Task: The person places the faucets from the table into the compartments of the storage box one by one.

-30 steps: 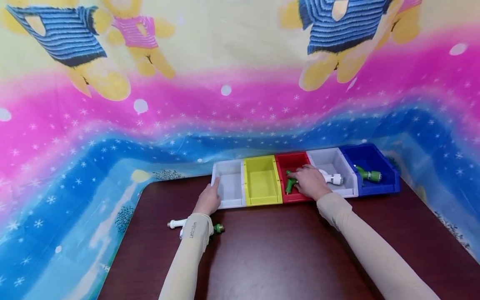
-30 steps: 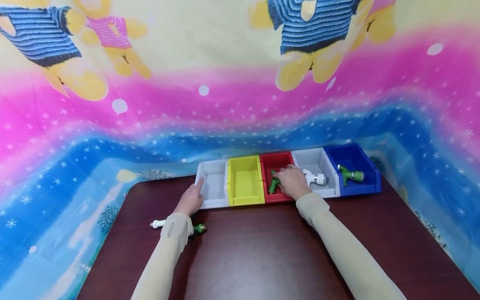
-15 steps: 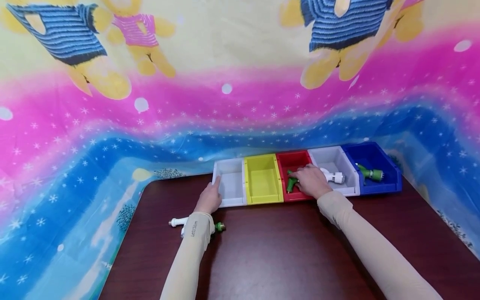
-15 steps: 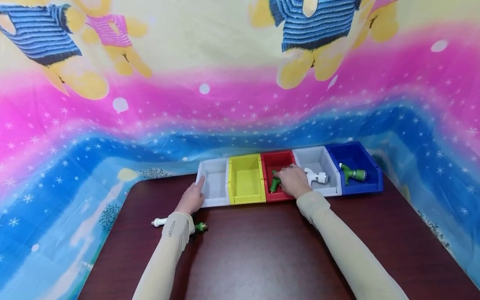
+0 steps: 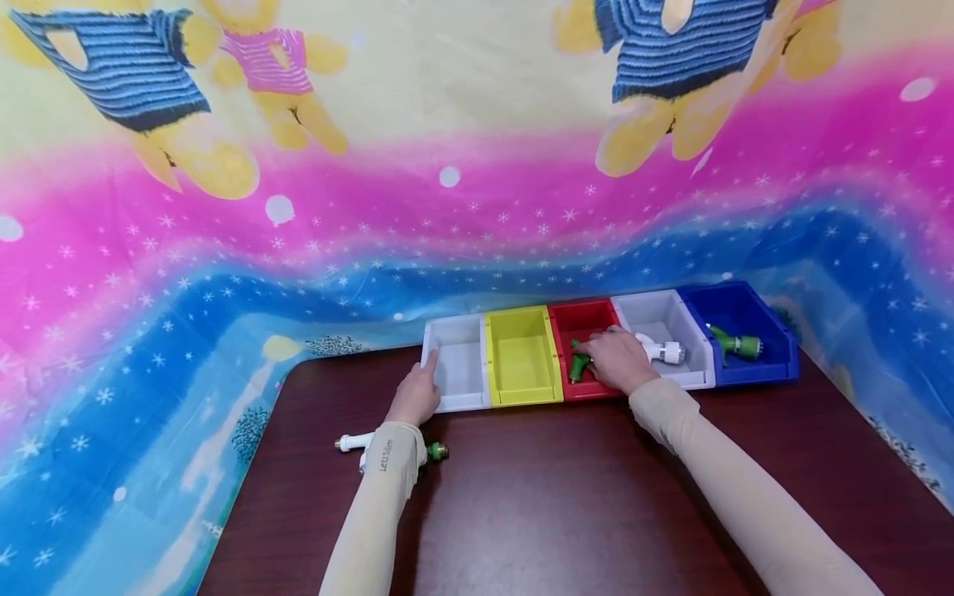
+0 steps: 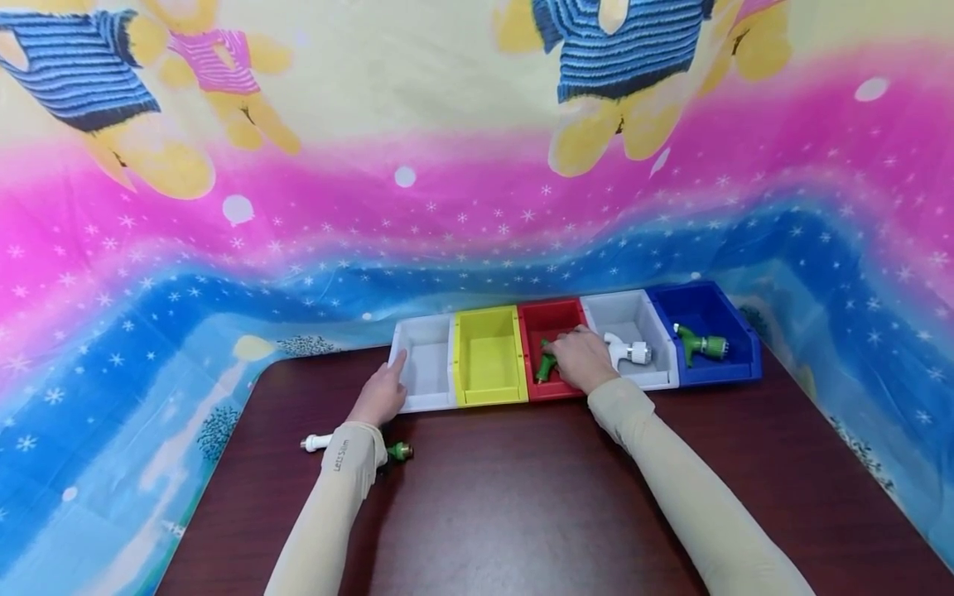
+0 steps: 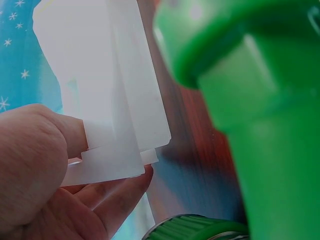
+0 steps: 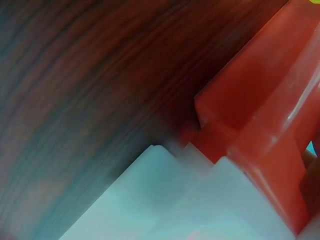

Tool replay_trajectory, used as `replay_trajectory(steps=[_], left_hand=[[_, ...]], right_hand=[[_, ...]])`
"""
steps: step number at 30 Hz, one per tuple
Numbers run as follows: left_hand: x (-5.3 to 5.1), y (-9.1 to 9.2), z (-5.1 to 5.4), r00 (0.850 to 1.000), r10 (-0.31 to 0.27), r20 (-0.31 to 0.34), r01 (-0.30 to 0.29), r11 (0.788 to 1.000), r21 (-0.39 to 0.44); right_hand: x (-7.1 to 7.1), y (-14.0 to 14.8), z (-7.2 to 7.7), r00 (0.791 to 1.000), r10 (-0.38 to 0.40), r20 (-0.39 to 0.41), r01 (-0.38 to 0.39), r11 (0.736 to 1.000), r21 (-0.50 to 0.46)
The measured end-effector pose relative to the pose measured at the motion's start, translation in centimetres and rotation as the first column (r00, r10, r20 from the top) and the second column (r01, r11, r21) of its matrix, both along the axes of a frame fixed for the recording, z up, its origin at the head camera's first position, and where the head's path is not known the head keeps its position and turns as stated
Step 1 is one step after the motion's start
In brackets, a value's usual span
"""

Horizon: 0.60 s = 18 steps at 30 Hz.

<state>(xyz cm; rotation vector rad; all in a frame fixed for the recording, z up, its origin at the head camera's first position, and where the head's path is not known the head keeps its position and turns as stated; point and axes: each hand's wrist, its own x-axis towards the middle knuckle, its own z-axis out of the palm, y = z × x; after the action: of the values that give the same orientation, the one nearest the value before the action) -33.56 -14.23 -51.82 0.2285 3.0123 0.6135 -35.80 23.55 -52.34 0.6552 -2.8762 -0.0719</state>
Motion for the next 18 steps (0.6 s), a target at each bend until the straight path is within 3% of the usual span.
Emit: replay_trajectory(steps=[10, 18], left_hand=[[-0.07, 0.27, -0.19, 0.999, 0.008, 0.032, -0.008, 1.0, 0.009], [0.02, 0.01, -0.16, 1.0, 0.014, 0.023, -0.014, 1.0, 0.005]], right_hand=[[0.46, 0.12, 0.16, 1.0, -0.013, 0.014, 0.013, 1.0, 0.016], [0.55, -0.23, 0.36, 0.999, 0.02, 0.034, -0.021, 0.999, 0.041]])
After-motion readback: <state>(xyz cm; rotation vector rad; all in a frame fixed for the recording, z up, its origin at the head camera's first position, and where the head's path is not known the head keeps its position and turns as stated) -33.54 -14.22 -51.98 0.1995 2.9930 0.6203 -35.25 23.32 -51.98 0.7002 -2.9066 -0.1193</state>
